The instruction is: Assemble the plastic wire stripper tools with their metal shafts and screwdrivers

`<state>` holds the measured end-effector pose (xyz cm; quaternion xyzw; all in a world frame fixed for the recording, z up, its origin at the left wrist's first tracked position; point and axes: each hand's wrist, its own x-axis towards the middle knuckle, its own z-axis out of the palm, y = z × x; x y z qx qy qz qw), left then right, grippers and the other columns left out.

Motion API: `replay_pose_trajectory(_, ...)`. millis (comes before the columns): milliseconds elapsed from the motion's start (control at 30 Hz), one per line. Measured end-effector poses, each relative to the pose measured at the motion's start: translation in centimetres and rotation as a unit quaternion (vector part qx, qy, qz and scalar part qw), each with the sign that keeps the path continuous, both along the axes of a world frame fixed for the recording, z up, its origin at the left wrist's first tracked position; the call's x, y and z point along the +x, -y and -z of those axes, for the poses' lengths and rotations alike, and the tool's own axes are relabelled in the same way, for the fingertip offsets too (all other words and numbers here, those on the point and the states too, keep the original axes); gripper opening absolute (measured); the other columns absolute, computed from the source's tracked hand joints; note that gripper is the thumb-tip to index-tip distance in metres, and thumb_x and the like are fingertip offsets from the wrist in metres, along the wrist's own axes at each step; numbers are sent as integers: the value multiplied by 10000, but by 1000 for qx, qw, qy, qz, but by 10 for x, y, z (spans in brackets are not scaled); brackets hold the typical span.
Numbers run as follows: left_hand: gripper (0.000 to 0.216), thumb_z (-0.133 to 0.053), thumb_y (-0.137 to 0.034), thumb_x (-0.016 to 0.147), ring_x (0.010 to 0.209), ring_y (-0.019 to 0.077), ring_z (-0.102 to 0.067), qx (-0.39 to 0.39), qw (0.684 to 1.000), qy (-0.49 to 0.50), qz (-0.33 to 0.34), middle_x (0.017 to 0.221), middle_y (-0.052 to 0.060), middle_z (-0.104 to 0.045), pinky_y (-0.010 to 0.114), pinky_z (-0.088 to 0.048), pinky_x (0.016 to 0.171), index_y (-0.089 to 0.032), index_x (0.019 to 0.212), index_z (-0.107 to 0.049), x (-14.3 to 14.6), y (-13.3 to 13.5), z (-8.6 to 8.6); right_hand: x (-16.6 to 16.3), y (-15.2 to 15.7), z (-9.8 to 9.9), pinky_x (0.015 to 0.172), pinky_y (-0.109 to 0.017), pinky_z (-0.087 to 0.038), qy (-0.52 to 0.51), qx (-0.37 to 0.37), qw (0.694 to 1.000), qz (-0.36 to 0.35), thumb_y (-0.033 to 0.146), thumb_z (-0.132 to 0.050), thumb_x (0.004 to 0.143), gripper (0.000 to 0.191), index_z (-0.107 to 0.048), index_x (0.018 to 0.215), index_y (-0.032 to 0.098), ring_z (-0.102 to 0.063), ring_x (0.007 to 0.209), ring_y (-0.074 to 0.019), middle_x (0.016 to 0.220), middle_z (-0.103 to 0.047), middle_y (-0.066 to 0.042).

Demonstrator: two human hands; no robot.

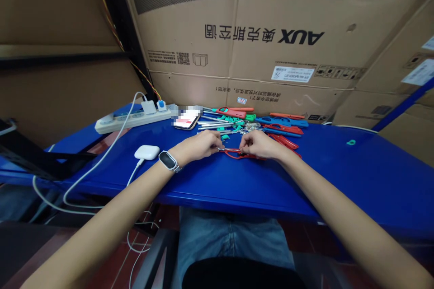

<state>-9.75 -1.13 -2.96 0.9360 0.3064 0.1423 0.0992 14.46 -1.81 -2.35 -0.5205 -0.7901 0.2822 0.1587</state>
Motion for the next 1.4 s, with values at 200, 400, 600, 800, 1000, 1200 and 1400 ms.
replay_pose_trajectory(200, 276, -497, -106, 924, 914, 185, -671, 34, 999, 2, 20, 1063, 101, -703, 303, -520, 871, -154, 989, -760, -3, 6, 3, -2, 3, -3, 493, -197, -383, -4, -10, 1000, 9, 81, -588, 673, 128, -698, 715, 132, -525, 511, -89, 631, -669, -3)
replay_pose_trajectory(400, 246, -525, -124, 933, 854, 177, -668, 18, 1000, -4, 10, 977, 96, -704, 292, -525, 818, -155, 1001, -759, -1, 5, 2, 0, 0, 0, 515, -205, -397, 1, -4, 1000, 0, 92, -598, 658, 130, -706, 719, 129, -568, 573, -110, 680, -700, -25)
replay_pose_trajectory(600, 255, -521, -112, 926, 834, 172, -647, 45, 999, -14, 5, 950, 80, -676, 277, -509, 793, -174, 988, -760, 0, 9, 2, 0, 0, 1, 500, -196, -390, -1, -2, 1000, -1, 94, -597, 671, 116, -696, 718, 132, -547, 542, -97, 659, -685, -9)
replay_pose_trajectory(800, 301, -510, -78, 854, 850, 189, -658, 67, 997, -42, 8, 951, 79, -679, 285, -510, 811, -174, 967, -772, 1, 14, -1, -1, 0, 1, 495, -193, -381, -2, -3, 1000, 2, 73, -592, 656, 127, -693, 699, 136, -546, 538, -95, 643, -681, -1)
replay_pose_trajectory(1000, 206, -547, -138, 823, 818, 202, -649, 95, 994, -58, -3, 918, 73, -670, 292, -504, 764, -169, 873, -745, 5, 20, -5, 0, 0, 3, 482, -195, -382, -9, -1, 1000, 2, 75, -575, 662, 135, -687, 706, 137, -539, 523, -97, 644, -677, -4)
replay_pose_trajectory(1200, 217, -596, -295, 910, 892, 215, -666, 91, 994, -59, -14, 1021, 82, -687, 294, -507, 776, -173, 1050, -707, 4, 19, -3, 0, 0, 4, 510, -191, -392, -7, 19, 1000, -8, 67, -575, 660, 141, -689, 698, 141, -550, 540, -95, 631, -670, 4)
replay_pose_trajectory(1400, 259, -533, -252, 966, 979, 220, -669, 111, 991, -77, 14, 1119, 103, -676, 319, -514, 859, -170, 1153, -692, 9, 19, 0, 0, -1, 6, 518, -195, -401, -3, 25, 1000, -7, 51, -558, 641, 171, -690, 702, 141, -570, 564, -103, 657, -685, -2)
